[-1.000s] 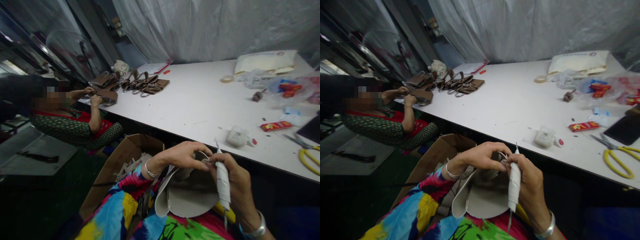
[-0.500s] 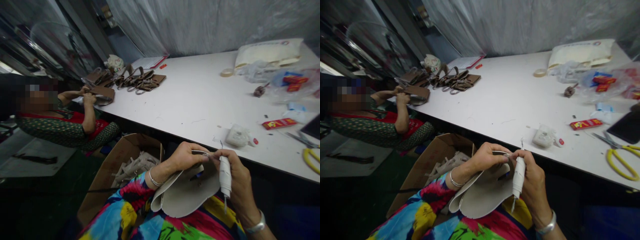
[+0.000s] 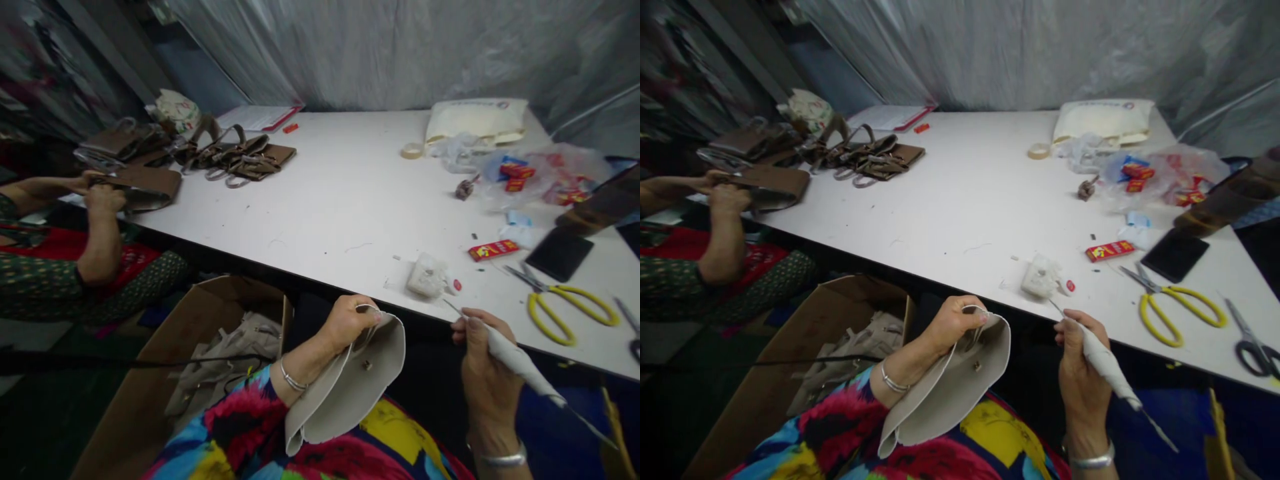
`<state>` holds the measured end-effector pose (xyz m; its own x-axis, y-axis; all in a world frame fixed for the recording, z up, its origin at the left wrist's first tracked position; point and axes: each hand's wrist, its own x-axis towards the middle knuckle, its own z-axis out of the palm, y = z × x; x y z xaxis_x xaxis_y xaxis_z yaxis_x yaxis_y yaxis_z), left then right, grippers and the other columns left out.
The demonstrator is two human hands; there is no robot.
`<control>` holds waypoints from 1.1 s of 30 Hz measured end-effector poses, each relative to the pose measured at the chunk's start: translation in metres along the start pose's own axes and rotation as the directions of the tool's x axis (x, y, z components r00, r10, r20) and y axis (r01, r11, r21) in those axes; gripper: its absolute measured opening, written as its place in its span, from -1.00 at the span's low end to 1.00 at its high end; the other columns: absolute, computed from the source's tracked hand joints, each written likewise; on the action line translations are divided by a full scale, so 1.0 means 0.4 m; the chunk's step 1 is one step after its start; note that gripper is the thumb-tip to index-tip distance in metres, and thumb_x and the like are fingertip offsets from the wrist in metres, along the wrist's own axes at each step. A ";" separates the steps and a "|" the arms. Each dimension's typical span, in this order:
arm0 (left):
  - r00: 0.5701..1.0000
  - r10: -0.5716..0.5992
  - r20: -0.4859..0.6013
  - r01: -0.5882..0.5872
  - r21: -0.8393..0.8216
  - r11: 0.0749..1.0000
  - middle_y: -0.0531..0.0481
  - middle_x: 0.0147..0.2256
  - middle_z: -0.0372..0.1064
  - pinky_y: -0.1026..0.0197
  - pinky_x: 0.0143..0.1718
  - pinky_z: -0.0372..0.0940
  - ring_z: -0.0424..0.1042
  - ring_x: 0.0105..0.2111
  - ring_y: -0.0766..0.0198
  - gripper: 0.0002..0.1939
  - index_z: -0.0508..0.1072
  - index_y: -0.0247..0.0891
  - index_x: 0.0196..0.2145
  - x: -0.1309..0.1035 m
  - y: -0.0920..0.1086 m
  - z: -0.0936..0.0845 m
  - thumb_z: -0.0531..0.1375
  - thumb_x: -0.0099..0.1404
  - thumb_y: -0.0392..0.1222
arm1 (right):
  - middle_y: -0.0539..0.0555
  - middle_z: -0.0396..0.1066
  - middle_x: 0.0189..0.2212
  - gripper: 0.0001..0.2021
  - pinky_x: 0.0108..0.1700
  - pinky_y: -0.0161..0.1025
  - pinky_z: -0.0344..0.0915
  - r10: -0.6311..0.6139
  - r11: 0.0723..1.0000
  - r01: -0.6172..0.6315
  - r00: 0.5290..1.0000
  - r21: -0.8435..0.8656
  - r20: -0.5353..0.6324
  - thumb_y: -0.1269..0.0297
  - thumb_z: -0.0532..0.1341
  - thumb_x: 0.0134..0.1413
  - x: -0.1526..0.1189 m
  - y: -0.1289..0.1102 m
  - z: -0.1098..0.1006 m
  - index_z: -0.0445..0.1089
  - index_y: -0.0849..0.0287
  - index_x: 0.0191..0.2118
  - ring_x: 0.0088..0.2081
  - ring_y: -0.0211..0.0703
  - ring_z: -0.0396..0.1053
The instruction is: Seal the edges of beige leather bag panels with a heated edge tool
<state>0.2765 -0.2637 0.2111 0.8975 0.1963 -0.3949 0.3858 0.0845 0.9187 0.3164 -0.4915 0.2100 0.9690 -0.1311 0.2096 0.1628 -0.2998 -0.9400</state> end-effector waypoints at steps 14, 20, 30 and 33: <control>0.996 -0.084 0.017 0.083 0.061 0.995 0.04 -0.53 0.41 0.28 -0.39 0.19 0.30 -0.51 0.38 -0.70 0.58 -0.36 -0.41 0.044 -0.014 0.016 0.38 -0.02 -0.05 | 0.12 0.51 -0.35 -0.57 -0.06 0.02 0.46 -0.231 0.967 0.224 0.972 -0.123 -0.050 -0.12 0.27 0.34 0.117 0.077 0.058 0.50 0.24 -0.19 -0.33 -0.04 0.51; 0.997 -0.073 0.039 0.064 0.185 0.981 0.04 -0.49 0.45 0.29 -0.35 0.21 0.34 -0.46 0.37 -0.79 0.60 -0.35 -0.40 0.046 -0.006 0.017 0.37 0.05 -0.13 | 0.14 0.52 -0.31 -0.58 0.00 0.03 0.47 -0.250 0.961 0.247 0.968 -0.126 -0.012 -0.11 0.26 0.35 0.124 0.088 0.067 0.50 0.23 -0.18 -0.30 -0.05 0.53; 0.988 -0.102 0.114 0.078 0.196 0.978 0.05 -0.48 0.47 0.30 -0.30 0.24 0.36 -0.45 0.38 -0.87 0.61 -0.35 -0.38 0.041 0.005 0.013 0.40 0.12 -0.24 | 0.10 0.51 -0.29 -0.64 -0.17 -0.09 0.45 -0.160 0.986 0.157 0.986 -0.063 -0.039 -0.05 0.30 0.32 0.116 0.078 0.066 0.52 0.22 -0.16 -0.36 -0.13 0.49; 0.981 -0.097 0.169 0.058 0.223 0.973 0.04 -0.46 0.48 0.30 -0.29 0.25 0.37 -0.44 0.37 -0.88 0.61 -0.36 -0.37 0.035 0.007 0.012 0.40 0.14 -0.25 | 0.06 0.51 -0.34 -0.69 -0.21 -0.18 0.45 -0.052 0.998 0.053 0.994 0.017 -0.092 0.01 0.32 0.32 0.088 0.049 0.058 0.53 0.20 -0.14 -0.38 -0.16 0.49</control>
<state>0.2911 -0.2653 0.2083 0.8787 0.0196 -0.4769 0.4755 -0.1243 0.8709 0.3581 -0.4800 0.1928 0.9379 -0.2022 0.2818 0.2175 -0.2900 -0.9320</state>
